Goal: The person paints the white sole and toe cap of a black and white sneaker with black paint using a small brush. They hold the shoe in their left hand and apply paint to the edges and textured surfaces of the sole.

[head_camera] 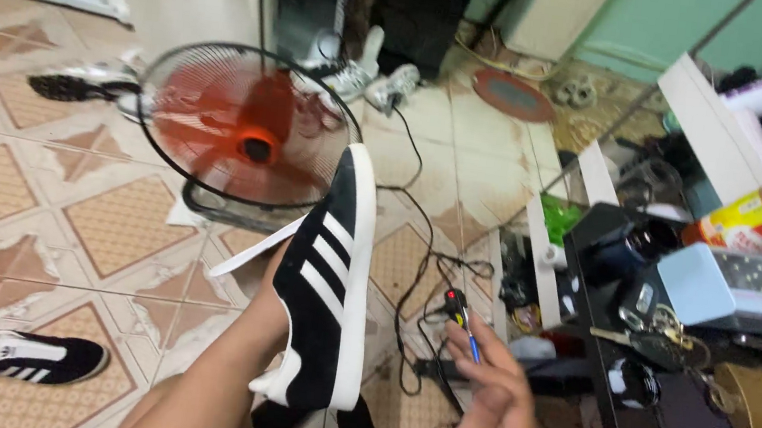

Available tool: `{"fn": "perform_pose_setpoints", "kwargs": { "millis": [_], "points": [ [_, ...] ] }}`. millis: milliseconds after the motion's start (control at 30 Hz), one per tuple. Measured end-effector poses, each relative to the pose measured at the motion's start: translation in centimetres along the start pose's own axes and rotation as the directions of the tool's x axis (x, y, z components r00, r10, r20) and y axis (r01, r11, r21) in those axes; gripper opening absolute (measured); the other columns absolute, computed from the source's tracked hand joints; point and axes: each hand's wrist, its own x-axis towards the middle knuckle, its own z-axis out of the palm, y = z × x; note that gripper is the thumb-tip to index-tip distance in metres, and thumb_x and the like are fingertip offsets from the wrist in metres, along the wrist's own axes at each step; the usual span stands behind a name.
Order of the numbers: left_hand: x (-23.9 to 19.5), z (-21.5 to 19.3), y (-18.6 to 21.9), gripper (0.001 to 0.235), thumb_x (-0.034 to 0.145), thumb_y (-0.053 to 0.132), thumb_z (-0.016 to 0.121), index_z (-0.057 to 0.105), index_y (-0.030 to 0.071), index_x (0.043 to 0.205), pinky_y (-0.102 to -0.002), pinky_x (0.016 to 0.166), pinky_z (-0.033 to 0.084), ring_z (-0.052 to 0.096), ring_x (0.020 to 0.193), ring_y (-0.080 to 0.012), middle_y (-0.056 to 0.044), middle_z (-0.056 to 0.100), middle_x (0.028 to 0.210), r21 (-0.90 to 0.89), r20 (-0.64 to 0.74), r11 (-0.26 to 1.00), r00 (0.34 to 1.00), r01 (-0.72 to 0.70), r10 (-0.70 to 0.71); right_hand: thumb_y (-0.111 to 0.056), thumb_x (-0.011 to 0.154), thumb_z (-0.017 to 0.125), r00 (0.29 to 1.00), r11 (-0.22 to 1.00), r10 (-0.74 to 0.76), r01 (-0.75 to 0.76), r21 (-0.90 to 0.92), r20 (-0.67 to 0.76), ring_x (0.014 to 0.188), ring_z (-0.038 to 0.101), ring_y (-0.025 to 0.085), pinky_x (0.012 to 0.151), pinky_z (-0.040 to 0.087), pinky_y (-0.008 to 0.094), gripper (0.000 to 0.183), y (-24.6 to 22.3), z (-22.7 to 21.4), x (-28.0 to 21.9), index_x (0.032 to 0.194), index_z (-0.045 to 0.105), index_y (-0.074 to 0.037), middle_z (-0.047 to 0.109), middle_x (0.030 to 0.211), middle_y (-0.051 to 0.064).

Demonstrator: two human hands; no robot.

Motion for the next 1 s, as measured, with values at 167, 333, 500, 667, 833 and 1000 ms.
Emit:
{"fn": "perform_pose_setpoints", "kwargs": {
  "millis": [167,333,500,667,833,1000],
  "points": [
    [2.8,-3.0,0.2,0.031,0.105,0.024,0.046,0.066,0.009,0.124,-0.031,0.075,0.055,0.068,0.087,-0.0163,-0.001,0.071,0.098,-0.124,0.075,0.984,0.988,-0.127,0.137,-0.031,0.11,0.037,0.949,0.959,0.278,-0.284,0.02,0.15,0.119,0.072,0.041,0.101,0.059,0.046,0.05,2.3,1.0,-0.7,0.133,0.052,0.011,0.068,0.129,0.034],
    [0.6,-0.9,0.5,0.03,0.105,0.026,0.048,0.068,0.009,0.119,-0.03,0.073,0.054,0.066,0.083,-0.0154,0.0,0.069,0.095,0.112,-0.128,0.956,0.95,-0.272,0.286,-0.027,0.102,0.05,0.861,0.88,0.475,-0.47,-0.075,0.178,0.113,0.077,0.034,0.097,0.059,0.042,0.05,2.7,2.8,-2.1,0.137,0.059,0.007,0.075,0.123,0.028],
    [1.4,-1.0,-0.3,0.034,0.107,0.033,0.045,0.065,0.008,0.115,-0.032,0.071,0.054,0.065,0.081,-0.0176,-0.002,0.067,0.091,-0.074,-0.161,0.969,0.962,-0.237,0.223,-0.03,0.103,0.047,0.804,0.862,0.487,-0.504,-0.045,0.341,0.122,0.069,0.023,0.105,0.05,0.035,0.052,2.2,3.4,-1.6,0.142,0.058,0.002,0.072,0.132,0.021],
    [-1.7,1.8,0.4,0.031,0.101,0.024,0.049,0.065,0.007,0.121,-0.031,0.077,0.055,0.066,0.088,-0.0152,-0.003,0.07,0.101,0.227,-0.161,0.85,0.842,-0.476,0.515,-0.028,0.104,0.049,0.792,0.874,0.394,-0.48,0.077,0.466,0.124,0.063,0.018,0.107,0.043,0.029,0.049,4.0,3.6,-2.6,0.138,0.061,0.006,0.07,0.135,0.015],
    [-0.1,1.3,-1.3,0.035,0.106,0.024,0.046,0.062,0.002,0.128,-0.036,0.082,0.054,0.064,0.093,-0.0217,-0.009,0.068,0.106,0.103,-0.199,0.911,0.89,-0.398,0.411,-0.025,0.103,0.054,0.78,0.787,0.486,-0.587,0.19,0.395,0.103,0.065,0.014,0.093,0.047,0.029,0.042,2.9,3.6,-2.1,0.123,0.072,0.007,0.075,0.115,0.012],
    [-2.8,4.0,-0.8,0.047,0.094,0.013,0.056,0.047,0.009,0.14,-0.034,0.093,0.053,0.065,0.107,-0.0196,-0.008,0.068,0.119,0.582,0.07,0.721,0.907,-0.375,0.416,-0.035,0.101,0.054,0.662,0.555,0.676,-0.746,0.368,0.323,0.101,0.068,0.021,0.094,0.051,0.036,0.044,5.4,2.3,-1.8,0.115,0.071,0.004,0.075,0.109,0.015]
  ]
}}
